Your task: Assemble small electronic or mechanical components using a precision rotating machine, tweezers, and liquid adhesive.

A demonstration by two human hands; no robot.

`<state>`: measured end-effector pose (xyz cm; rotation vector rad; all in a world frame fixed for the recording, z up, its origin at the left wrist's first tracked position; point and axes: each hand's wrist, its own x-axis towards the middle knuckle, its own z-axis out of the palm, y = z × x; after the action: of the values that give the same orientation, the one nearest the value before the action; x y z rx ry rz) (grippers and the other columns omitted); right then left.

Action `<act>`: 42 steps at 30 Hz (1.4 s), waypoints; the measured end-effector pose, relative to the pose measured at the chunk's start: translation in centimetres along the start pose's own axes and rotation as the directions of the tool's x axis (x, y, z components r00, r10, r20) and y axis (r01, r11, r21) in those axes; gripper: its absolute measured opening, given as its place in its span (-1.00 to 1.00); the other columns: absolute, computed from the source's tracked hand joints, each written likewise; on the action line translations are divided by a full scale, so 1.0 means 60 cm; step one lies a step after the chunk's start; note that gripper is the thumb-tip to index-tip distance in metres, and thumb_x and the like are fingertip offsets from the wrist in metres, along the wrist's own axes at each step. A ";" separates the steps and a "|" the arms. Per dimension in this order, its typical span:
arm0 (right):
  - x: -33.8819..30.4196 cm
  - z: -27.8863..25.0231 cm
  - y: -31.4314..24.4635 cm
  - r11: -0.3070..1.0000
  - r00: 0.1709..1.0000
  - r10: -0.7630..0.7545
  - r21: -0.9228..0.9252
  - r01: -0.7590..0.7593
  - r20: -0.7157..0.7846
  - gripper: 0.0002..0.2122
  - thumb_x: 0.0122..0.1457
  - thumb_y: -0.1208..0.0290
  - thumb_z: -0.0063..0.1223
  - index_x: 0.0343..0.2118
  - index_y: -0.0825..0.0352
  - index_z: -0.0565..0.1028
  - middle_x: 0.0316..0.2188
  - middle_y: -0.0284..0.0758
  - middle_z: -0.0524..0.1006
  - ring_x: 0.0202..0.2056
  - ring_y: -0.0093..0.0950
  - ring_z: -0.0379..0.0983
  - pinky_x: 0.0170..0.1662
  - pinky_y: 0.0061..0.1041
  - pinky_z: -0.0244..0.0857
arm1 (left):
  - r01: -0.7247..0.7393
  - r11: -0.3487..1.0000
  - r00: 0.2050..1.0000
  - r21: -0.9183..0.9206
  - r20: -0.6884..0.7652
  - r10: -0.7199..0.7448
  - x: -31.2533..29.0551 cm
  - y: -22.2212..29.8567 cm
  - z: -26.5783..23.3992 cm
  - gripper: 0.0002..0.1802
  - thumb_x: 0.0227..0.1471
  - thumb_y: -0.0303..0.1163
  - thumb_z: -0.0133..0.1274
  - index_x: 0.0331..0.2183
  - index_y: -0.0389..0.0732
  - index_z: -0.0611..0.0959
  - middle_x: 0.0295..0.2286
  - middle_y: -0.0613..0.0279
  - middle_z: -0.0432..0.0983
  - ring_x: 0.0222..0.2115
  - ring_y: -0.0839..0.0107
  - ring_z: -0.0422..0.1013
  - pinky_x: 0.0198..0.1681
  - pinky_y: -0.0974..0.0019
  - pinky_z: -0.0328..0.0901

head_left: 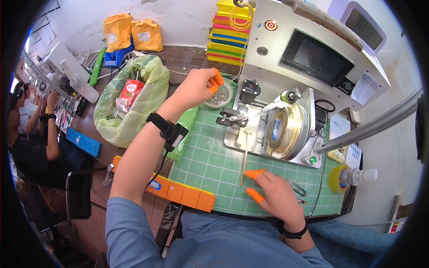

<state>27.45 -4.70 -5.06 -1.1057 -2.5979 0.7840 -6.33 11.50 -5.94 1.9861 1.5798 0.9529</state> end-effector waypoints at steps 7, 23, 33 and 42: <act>0.013 0.003 -0.005 1.000 1.000 -0.002 -0.001 0.002 0.031 -0.56 0.18 0.34 0.29 0.12 0.28 0.50 -0.20 -0.20 0.50 -0.25 -0.17 0.51 -0.19 -0.24 0.42 | 0.002 0.999 1.000 -0.046 -0.016 -0.003 0.001 0.001 -0.003 -0.81 -0.02 -0.63 0.14 -0.28 -0.36 0.70 -0.40 0.00 0.66 -0.38 0.25 0.61 -0.22 0.27 0.48; 0.022 0.013 -0.035 0.998 0.996 -0.053 -0.013 0.054 0.067 -0.48 0.12 0.39 0.32 0.15 0.35 0.45 0.02 -0.09 0.49 -0.02 -0.08 0.49 0.06 -0.22 0.40 | -0.157 0.824 0.987 0.545 0.099 0.123 -0.003 -0.024 0.061 -0.94 -0.13 -0.46 0.18 -0.47 -0.14 0.68 -0.44 -0.01 0.64 -0.34 -0.03 0.60 -0.30 -0.01 0.47; 0.015 0.013 -0.027 0.989 0.984 -0.129 0.082 0.120 0.122 -0.58 0.29 0.44 0.15 0.19 0.42 0.42 0.08 0.00 0.47 0.04 -0.02 0.47 0.09 -0.22 0.37 | -0.185 0.882 0.979 0.434 0.001 0.205 -0.007 -0.018 0.048 -0.94 -0.10 -0.51 0.17 -0.45 -0.20 0.68 -0.44 -0.05 0.61 -0.34 -0.08 0.60 -0.27 -0.05 0.47; -0.005 0.015 -0.027 0.976 0.981 -0.176 0.144 0.164 0.076 -0.56 0.29 0.45 0.16 0.21 0.40 0.41 0.12 0.02 0.44 0.10 0.04 0.42 0.15 -0.20 0.33 | -0.149 0.948 0.987 0.281 -0.011 0.158 -0.011 0.003 0.057 -0.86 -0.09 -0.61 0.07 -0.39 -0.24 0.63 -0.38 -0.05 0.58 -0.26 -0.10 0.54 -0.22 -0.03 0.42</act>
<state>26.33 -6.23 -4.93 -0.8154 -2.6205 0.9741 -3.77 11.11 -8.24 2.3269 1.6749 0.8617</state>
